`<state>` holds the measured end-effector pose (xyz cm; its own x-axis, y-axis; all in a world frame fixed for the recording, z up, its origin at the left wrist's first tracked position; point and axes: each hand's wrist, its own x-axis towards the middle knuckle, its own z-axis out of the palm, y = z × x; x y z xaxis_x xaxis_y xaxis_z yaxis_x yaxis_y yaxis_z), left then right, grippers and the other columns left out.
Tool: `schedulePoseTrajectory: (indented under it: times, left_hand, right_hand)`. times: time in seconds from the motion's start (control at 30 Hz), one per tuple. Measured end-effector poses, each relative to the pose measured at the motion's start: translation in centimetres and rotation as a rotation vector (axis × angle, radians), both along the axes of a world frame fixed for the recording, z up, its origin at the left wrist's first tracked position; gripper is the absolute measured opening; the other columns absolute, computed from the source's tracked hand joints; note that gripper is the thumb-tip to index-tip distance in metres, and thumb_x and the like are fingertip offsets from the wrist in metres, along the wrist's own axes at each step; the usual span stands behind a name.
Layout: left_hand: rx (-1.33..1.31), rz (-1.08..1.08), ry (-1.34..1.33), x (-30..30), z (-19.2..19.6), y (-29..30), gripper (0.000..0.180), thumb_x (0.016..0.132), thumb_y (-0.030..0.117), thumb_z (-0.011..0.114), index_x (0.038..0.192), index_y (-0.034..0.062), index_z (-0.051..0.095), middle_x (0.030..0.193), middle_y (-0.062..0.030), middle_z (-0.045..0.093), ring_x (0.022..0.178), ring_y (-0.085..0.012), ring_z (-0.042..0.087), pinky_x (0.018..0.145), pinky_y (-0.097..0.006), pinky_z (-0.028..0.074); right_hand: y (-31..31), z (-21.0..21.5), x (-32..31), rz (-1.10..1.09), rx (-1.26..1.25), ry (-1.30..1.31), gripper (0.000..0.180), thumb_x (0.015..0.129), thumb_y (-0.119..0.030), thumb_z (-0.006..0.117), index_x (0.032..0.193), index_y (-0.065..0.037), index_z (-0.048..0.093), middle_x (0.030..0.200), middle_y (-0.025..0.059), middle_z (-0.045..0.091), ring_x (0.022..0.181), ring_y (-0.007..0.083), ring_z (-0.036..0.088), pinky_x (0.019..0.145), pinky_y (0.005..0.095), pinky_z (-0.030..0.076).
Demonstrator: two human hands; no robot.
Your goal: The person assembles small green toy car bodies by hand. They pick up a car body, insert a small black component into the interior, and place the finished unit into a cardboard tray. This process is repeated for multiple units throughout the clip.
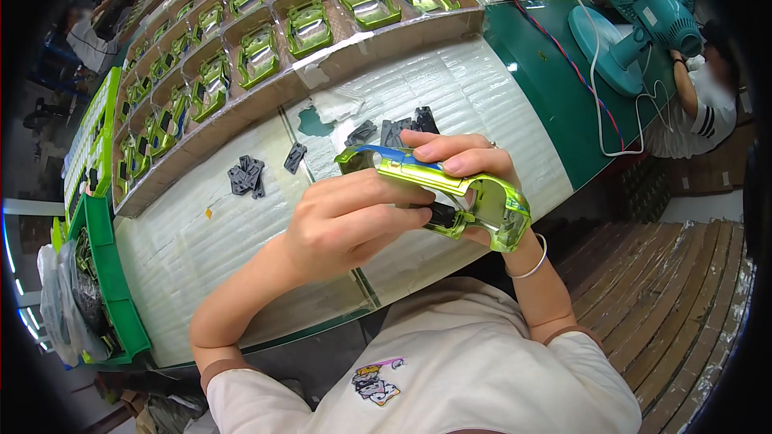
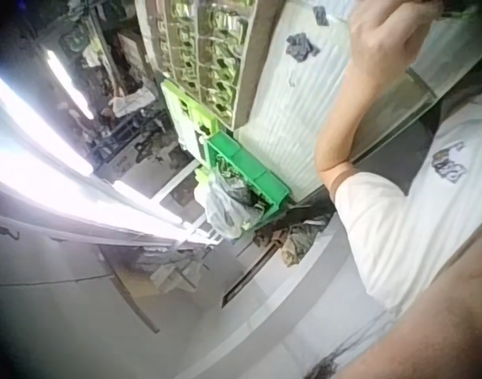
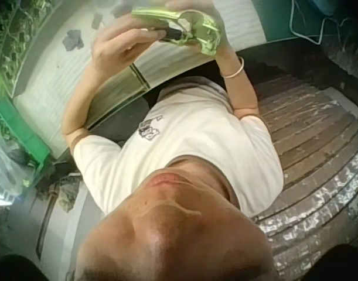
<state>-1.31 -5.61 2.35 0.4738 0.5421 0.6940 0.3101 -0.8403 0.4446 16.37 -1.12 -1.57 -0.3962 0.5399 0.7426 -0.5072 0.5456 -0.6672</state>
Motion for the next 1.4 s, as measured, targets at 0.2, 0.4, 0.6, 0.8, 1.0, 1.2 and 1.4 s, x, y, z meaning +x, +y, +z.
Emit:
schedulePoseTrajectory:
  times: [0.2, 0.4, 0.6, 0.8, 1.0, 1.2, 1.4]
  left_hand:
    - [-0.055, 0.069, -0.018, 0.1, 0.9, 0.0, 0.024, 0.061, -0.007, 0.066, 0.082, 0.0032, 0.061, 0.08, -0.0087, 0.063, 0.069, -0.0215, 0.061, 0.058, -0.028, 0.048]
    - [-0.232, 0.304, -0.138, -0.6, 0.7, -0.2, 0.024, 0.063, -0.01, 0.064, 0.084, 0.0033, 0.062, 0.078, -0.0079, 0.064, 0.066, -0.0197, 0.061, 0.059, -0.026, 0.047]
    - [0.184, 0.358, 0.065, -1.5, 0.6, 1.0, 0.024, 0.059, -0.004, 0.066, 0.082, 0.0012, 0.061, 0.089, -0.0121, 0.064, 0.075, -0.0264, 0.06, 0.063, -0.032, 0.05]
    - [0.298, 0.323, 0.275, -0.8, -0.4, 2.2, 0.024, 0.058, 0.003, 0.061, 0.082, -0.0017, 0.059, 0.095, -0.0147, 0.061, 0.078, -0.0261, 0.059, 0.06, -0.031, 0.05]
    - [0.071, 0.29, 0.156, -0.7, -0.5, 1.6, 0.027, 0.064, 0.003, 0.069, 0.089, 0.0022, 0.058, 0.096, -0.012, 0.06, 0.075, -0.0233, 0.058, 0.062, -0.031, 0.049]
    - [-0.272, 0.26, -0.155, -0.3, -0.8, 1.7, 0.019, 0.066, -0.002, 0.067, 0.083, 0.0044, 0.061, 0.091, -0.0076, 0.061, 0.078, -0.0221, 0.06, 0.066, -0.03, 0.049]
    - [-0.299, 0.265, -0.207, 0.0, -0.8, 1.0, 0.027, 0.067, -0.001, 0.065, 0.093, 0.004, 0.057, 0.085, -0.009, 0.059, 0.077, -0.0251, 0.059, 0.067, -0.032, 0.047]
  right_hand:
    - [0.1, -0.3, -0.1, -0.076, 0.003, -0.009, 0.047, 0.068, -0.007, 0.072, 0.108, -0.004, 0.048, 0.11, 0.0164, 0.054, 0.107, 0.0298, 0.052, 0.093, 0.0399, 0.042]
    - [-0.3, -0.1, 0.8, -0.142, -0.222, -0.266, 0.081, 0.053, -0.01, 0.085, 0.117, -0.011, 0.036, 0.113, 0.0111, 0.044, 0.106, 0.0229, 0.05, 0.084, 0.0363, 0.049]
    - [-1.2, -0.1, 1.0, 0.004, -0.717, -0.193, 0.071, 0.058, -0.007, 0.082, 0.117, -0.003, 0.041, 0.108, 0.0068, 0.053, 0.098, 0.0149, 0.054, 0.086, 0.0307, 0.047]
    - [-0.7, -0.1, 1.0, 0.151, -0.777, -0.13, 0.067, 0.063, 0.001, 0.077, 0.119, -0.004, 0.04, 0.109, 0.007, 0.052, 0.098, 0.0147, 0.053, 0.083, 0.0299, 0.048]
    - [-1.0, 0.0, 0.7, 0.108, -0.779, -0.146, 0.071, 0.061, 0.0, 0.078, 0.12, -0.005, 0.04, 0.11, 0.0057, 0.051, 0.102, 0.0166, 0.051, 0.084, 0.0311, 0.048]
    - [-1.4, -0.3, 0.6, 0.035, -0.757, -0.219, 0.08, 0.056, -0.007, 0.083, 0.122, -0.005, 0.038, 0.109, 0.0075, 0.052, 0.1, 0.0188, 0.052, 0.083, 0.033, 0.048]
    - [-1.5, -0.8, 0.5, -0.014, -0.695, -0.255, 0.081, 0.056, -0.015, 0.084, 0.122, -0.003, 0.038, 0.109, 0.0084, 0.052, 0.101, 0.0192, 0.052, 0.081, 0.0314, 0.047]
